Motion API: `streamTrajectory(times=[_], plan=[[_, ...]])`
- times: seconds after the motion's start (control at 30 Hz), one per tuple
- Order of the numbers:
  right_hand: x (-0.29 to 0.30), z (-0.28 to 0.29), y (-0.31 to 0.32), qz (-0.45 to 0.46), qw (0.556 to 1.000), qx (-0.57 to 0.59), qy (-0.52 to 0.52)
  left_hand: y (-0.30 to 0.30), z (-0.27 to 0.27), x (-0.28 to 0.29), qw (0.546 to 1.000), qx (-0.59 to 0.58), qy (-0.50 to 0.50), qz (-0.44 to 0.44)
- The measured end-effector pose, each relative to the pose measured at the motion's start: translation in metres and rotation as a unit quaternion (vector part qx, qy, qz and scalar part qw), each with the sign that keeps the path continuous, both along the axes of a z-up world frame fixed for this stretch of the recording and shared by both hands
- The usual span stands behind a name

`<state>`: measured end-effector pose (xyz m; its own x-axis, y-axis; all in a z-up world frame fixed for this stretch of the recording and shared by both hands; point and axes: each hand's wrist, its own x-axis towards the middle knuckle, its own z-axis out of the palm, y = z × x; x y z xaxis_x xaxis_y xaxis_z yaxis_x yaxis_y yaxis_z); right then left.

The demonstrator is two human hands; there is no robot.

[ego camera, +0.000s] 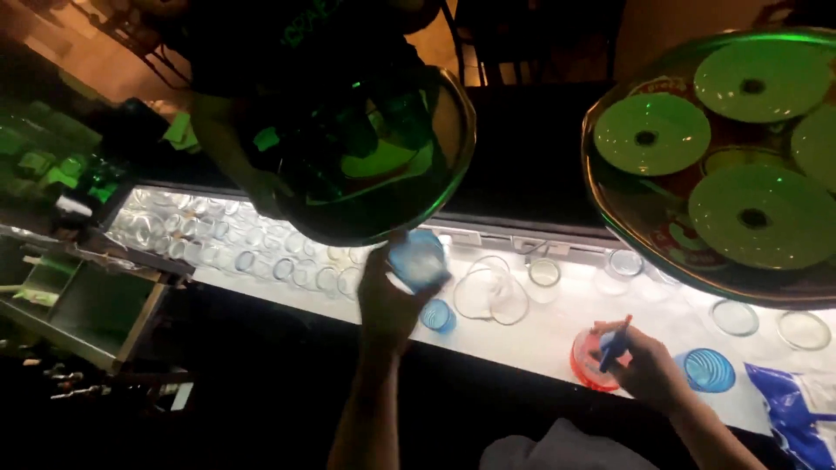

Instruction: Preparing drinks by scooping ice and placing stirrers into blue plastic cups on a bar counter.

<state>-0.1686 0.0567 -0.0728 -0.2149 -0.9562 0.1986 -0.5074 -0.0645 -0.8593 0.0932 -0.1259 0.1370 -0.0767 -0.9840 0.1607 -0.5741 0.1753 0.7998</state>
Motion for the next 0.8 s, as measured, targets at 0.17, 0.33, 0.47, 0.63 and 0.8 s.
streamTrajectory(times=[0.17,0.33,0.47,0.63,0.8], plan=[[0.001,0.017,0.004,-0.022,0.998,0.048,0.036,-0.069,0.039,-0.007,0.995,-0.094,-0.044,-0.008],[0.0,0.02,0.011,-0.074,0.995,0.052,0.028,-0.133,0.02,-0.021,0.991,-0.136,0.004,0.015],[0.0,0.019,0.016,-0.099,0.994,0.052,0.011,-0.154,0.019,-0.032,0.996,-0.065,0.013,0.063],[-0.002,0.005,0.011,-0.12,0.985,-0.076,0.096,-0.15,0.028,-0.038,0.993,-0.034,0.068,0.09],[-0.002,-0.011,-0.001,-0.16,0.986,-0.018,0.051,-0.125,0.028,-0.033,0.983,-0.088,0.152,0.054]])
